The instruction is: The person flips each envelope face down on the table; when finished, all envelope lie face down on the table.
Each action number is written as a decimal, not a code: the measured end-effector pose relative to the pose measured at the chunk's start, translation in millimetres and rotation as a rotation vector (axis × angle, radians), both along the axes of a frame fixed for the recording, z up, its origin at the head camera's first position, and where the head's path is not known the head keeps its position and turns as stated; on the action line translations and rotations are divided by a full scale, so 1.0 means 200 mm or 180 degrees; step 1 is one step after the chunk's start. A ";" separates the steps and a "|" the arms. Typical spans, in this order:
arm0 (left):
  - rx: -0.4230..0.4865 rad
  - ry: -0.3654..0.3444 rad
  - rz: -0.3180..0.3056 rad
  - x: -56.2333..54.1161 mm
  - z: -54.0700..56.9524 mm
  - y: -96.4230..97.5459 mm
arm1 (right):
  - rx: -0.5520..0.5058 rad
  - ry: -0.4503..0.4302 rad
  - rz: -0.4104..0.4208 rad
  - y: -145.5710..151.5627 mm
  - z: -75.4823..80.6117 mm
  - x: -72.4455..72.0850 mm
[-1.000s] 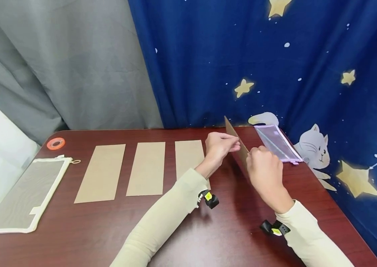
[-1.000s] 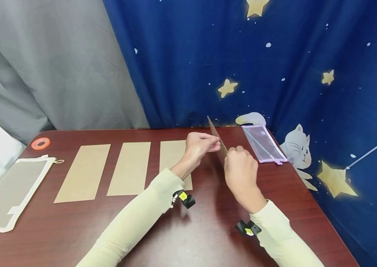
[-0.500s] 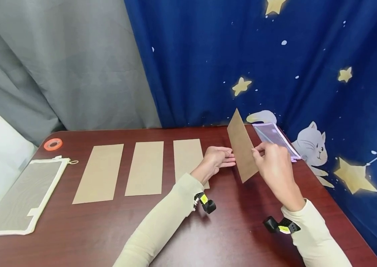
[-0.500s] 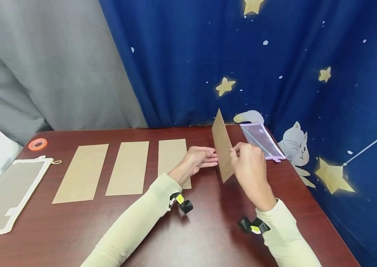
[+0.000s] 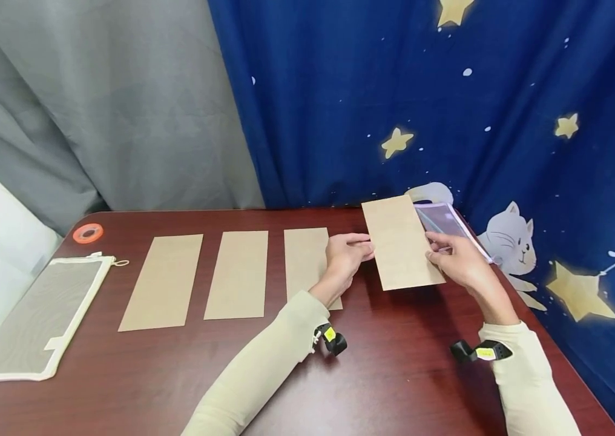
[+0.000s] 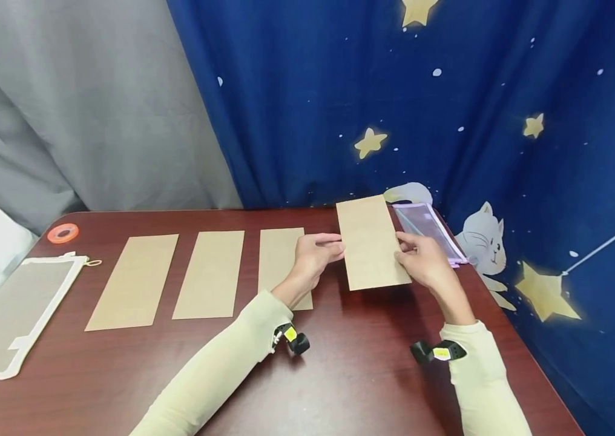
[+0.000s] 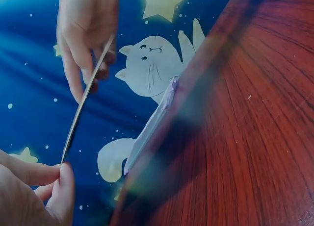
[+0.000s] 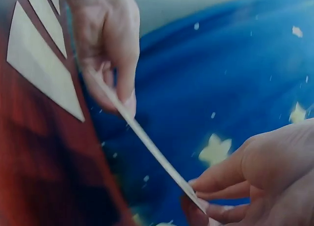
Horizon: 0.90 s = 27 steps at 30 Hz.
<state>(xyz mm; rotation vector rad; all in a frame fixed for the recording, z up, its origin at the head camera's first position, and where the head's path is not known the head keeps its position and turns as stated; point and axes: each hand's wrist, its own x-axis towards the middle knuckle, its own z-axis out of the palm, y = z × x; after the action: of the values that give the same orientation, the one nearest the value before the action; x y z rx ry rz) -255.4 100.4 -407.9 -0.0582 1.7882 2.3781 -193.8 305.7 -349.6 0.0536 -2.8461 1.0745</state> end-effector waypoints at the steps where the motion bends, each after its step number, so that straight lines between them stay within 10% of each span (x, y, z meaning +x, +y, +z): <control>1: -0.0093 0.0030 0.0012 0.00 0.00 0.00 | -0.0131 -0.0027 -0.0012 0.02 -0.03 -0.01; 10: -0.2230 0.0310 -0.0011 -0.03 -0.06 -0.01 | -0.0790 -0.0489 0.0021 0.06 -0.28 -0.11; 27: -0.3010 0.0521 -0.0337 -0.09 -0.13 0.02 | -0.0215 -0.0496 -0.0062 0.02 -0.40 -0.18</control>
<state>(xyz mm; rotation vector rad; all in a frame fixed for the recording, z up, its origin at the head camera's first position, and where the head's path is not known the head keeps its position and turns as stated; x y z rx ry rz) -274.3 104.2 -433.3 0.1159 2.7277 1.3045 -229.3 310.1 -429.9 -0.0658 -2.9358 1.2210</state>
